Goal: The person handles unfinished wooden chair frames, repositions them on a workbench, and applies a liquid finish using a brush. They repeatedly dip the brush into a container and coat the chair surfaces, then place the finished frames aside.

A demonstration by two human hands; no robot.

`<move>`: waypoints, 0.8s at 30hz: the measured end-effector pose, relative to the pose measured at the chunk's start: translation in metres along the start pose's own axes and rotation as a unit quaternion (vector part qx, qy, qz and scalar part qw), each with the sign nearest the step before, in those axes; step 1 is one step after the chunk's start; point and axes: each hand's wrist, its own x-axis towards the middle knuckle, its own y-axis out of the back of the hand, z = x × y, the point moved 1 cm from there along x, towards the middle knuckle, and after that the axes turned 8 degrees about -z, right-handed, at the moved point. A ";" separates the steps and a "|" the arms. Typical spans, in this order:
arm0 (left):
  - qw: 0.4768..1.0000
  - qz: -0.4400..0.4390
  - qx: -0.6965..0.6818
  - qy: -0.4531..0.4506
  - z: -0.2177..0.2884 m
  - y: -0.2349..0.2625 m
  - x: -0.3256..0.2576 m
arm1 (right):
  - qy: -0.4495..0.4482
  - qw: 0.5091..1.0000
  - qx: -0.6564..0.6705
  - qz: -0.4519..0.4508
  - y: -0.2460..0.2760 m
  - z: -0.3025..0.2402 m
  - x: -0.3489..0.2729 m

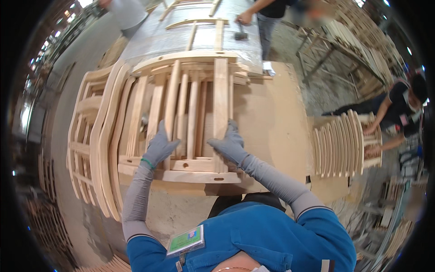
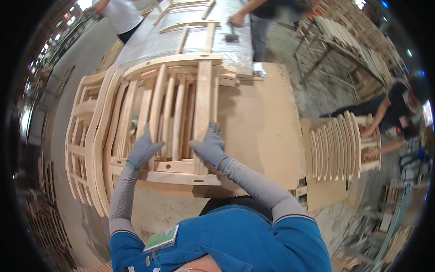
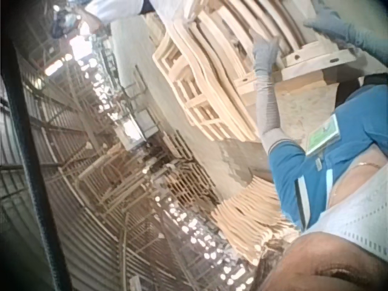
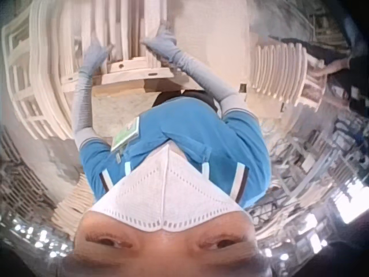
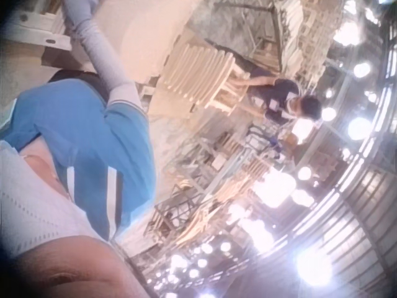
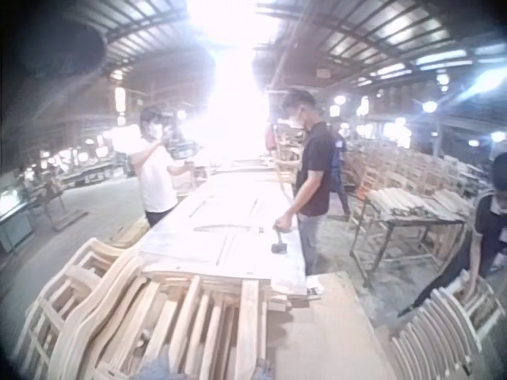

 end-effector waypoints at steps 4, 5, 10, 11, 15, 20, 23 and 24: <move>0.999 0.036 0.001 0.010 -0.006 -0.020 0.011 | 0.024 0.996 -0.063 0.062 0.001 0.004 -0.001; 0.997 -0.017 -0.071 0.028 0.033 -0.012 0.016 | 0.004 0.998 -0.037 0.043 0.016 0.010 -0.001; 0.994 0.021 -0.104 0.035 0.001 -0.018 -0.001 | 0.070 0.990 0.026 -0.119 0.044 0.036 -0.012; 0.996 0.034 -0.054 0.057 0.003 -0.020 -0.001 | 0.076 0.992 0.046 -0.086 0.074 0.047 -0.021; 0.992 0.094 -0.002 0.082 0.039 -0.016 0.015 | 0.076 0.984 0.075 0.145 0.188 0.132 -0.050; 0.981 0.157 0.032 0.108 0.170 -0.034 0.011 | -0.035 0.890 0.126 0.436 0.406 0.277 -0.116; 0.982 0.091 0.090 0.136 0.333 -0.062 0.005 | -0.176 0.802 0.179 0.542 0.514 0.384 -0.157; 0.982 0.134 0.081 0.110 0.322 -0.080 0.018 | -0.137 0.775 0.212 0.579 0.542 0.419 -0.166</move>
